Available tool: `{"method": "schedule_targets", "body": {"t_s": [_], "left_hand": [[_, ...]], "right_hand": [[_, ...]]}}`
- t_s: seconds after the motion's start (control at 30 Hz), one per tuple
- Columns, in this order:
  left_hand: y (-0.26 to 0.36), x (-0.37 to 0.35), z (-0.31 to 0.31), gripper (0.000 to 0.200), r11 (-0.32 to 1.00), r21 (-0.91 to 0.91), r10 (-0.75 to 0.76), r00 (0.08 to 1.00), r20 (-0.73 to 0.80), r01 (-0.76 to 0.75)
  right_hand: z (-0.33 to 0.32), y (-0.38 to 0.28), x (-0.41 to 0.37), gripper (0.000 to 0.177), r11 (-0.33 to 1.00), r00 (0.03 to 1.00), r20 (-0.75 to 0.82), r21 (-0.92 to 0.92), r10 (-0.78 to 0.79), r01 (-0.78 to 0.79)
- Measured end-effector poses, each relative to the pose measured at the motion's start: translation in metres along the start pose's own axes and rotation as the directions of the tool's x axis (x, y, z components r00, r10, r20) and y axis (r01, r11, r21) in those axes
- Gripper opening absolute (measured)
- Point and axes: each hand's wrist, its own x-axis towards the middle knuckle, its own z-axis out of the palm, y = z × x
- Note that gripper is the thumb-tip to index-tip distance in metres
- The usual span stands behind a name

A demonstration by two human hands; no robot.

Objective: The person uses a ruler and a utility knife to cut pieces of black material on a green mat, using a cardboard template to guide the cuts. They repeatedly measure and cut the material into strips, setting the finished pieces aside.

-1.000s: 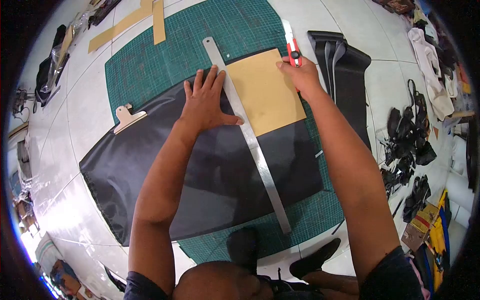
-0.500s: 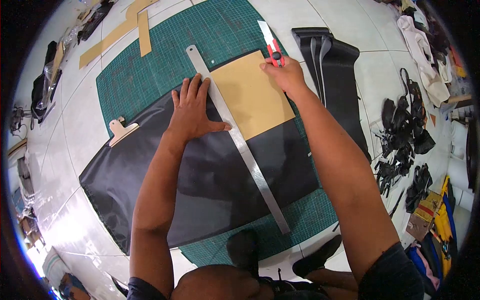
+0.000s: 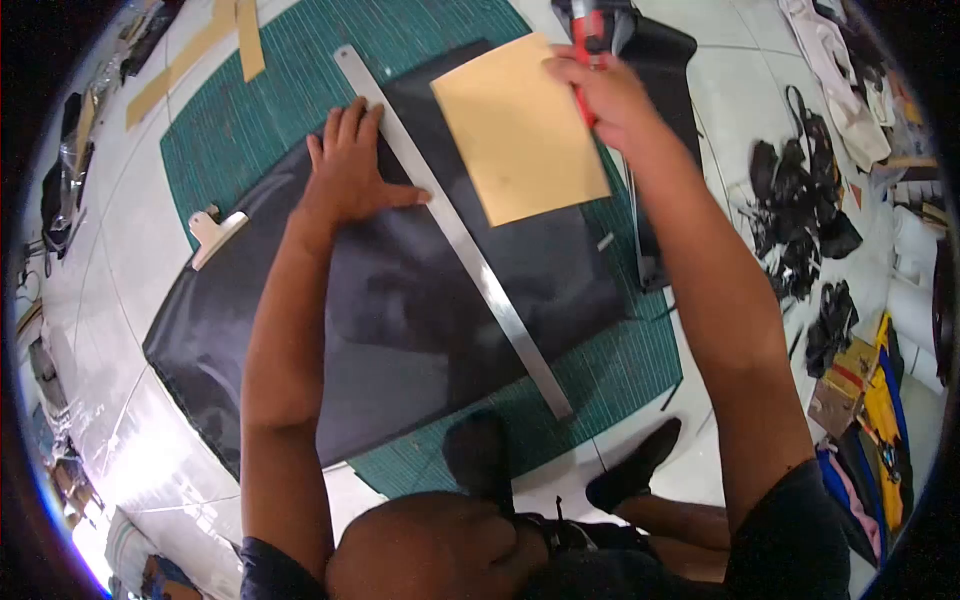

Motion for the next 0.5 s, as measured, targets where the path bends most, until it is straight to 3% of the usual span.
{"method": "schedule_targets", "body": {"t_s": [0.07,0.2,0.27,0.33,0.37,0.5], "left_hand": [[-0.003,0.003,0.004,0.136,1.000,0.013,0.024,0.999,-0.022,-0.023],[-0.015,0.005,0.018,0.136,0.997,0.004,0.075,0.995,-0.063,-0.075],[-0.020,0.005,0.025,0.137,0.996,0.029,0.088,0.993,-0.081,-0.085],[-0.014,0.004,0.019,0.136,0.998,0.034,0.064,0.996,-0.059,-0.062],[-0.011,0.003,0.016,0.136,0.998,0.038,0.054,0.997,-0.048,-0.052],[-0.012,0.006,0.017,0.136,0.997,0.045,0.057,0.997,-0.045,-0.055]], "right_hand": [[-0.019,-0.029,-0.057,0.030,0.997,0.999,-0.019,0.061,0.048,-0.047],[-0.050,-0.041,-0.182,0.032,0.976,0.959,-0.188,-0.007,0.214,-0.219],[-0.068,-0.022,-0.237,0.033,0.889,0.913,-0.323,-0.299,0.249,-0.348],[-0.084,0.012,-0.279,0.030,0.870,0.895,-0.322,-0.284,0.310,-0.404],[-0.082,0.025,-0.292,0.026,0.899,0.877,-0.361,-0.179,0.318,-0.400],[-0.090,0.071,-0.312,0.026,0.892,0.891,-0.390,-0.278,0.235,-0.357]]}}
